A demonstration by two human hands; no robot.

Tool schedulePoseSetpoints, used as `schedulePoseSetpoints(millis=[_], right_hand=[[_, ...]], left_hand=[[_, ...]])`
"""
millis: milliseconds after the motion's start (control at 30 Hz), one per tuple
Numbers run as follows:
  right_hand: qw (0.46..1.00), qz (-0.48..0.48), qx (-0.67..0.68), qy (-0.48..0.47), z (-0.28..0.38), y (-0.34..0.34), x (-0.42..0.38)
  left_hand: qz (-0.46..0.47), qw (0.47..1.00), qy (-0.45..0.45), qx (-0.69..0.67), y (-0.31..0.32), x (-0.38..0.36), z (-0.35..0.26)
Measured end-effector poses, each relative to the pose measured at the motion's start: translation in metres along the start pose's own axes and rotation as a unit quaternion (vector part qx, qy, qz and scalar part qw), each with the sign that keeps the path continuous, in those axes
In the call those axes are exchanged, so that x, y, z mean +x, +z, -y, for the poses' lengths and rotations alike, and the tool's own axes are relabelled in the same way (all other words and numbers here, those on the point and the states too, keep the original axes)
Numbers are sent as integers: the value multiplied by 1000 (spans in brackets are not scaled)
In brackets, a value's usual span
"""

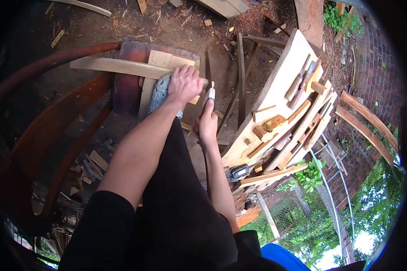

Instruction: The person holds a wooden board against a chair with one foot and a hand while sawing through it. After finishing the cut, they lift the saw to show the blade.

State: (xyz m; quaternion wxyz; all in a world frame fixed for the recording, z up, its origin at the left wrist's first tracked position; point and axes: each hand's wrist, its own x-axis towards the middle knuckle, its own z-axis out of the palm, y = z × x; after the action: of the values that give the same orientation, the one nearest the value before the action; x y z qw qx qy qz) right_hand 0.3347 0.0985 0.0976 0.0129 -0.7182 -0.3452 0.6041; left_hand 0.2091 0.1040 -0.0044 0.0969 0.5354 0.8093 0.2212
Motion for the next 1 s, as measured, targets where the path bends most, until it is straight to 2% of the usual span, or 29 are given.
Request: schedulePoseSetpoints(millis=[67, 133, 167, 200, 267, 300, 333, 367, 400, 467, 533, 633, 667, 733, 833, 933, 1000], right_hand=[[999, -37, 7, 18, 5, 8, -1], [999, -24, -11, -26, 0, -9, -18], [1000, -3, -18, 17, 0, -23, -35], [998, 14, -8, 55, 2, -36, -64], [1000, 1, -13, 16, -3, -53, -144], [997, -50, -64, -16, -11, -60, -182], [993, -81, -69, 49, -5, -69, -215], [995, -70, -42, 53, -8, -83, -232], [992, -111, -42, 41, -9, -83, -240], [992, -90, 37, 83, -10, -90, -223], [998, -11, -1, 66, -10, -85, -173], [998, 58, -38, 9, 3, -58, -59], [998, 48, -1, 40, 8, -40, -32], [998, 36, 33, 29, 9, -13, -6], [1000, -7, 1, -4, -1, -17, -34], [1000, 9, 11, 10, -23, -53, -137], [998, -48, 18, 23, -33, -72, -208]], left_hand=[[30, 999, -10, 17, -2, 0, 6], [32, 999, -9, 22, 1, -1, 4], [-5, 1000, -4, 17, 3, -1, 4], [-9, 1000, -5, 14, 3, 3, 7], [-17, 1000, 1, -5, 3, -1, 4], [-27, 1000, 2, -5, 4, -1, 4], [-30, 1000, -1, -5, 5, 1, 5], [-29, 1000, 2, 0, 5, 0, 6], [-26, 1000, 7, 4, 5, -2, 5], [-35, 999, 12, -2, 5, -3, 3], [-41, 999, 14, -3, 3, -3, 6], [-35, 999, 17, -5, 1, -1, 3], [-34, 999, 23, -3, 1, -2, 2], [-45, 999, 13, 21, 2, -1, 3], [-30, 999, 1, 24, 4, -2, 3], [-26, 999, -1, 20, 5, -2, 3], [-44, 999, 14, 19, 5, -1, 3]])
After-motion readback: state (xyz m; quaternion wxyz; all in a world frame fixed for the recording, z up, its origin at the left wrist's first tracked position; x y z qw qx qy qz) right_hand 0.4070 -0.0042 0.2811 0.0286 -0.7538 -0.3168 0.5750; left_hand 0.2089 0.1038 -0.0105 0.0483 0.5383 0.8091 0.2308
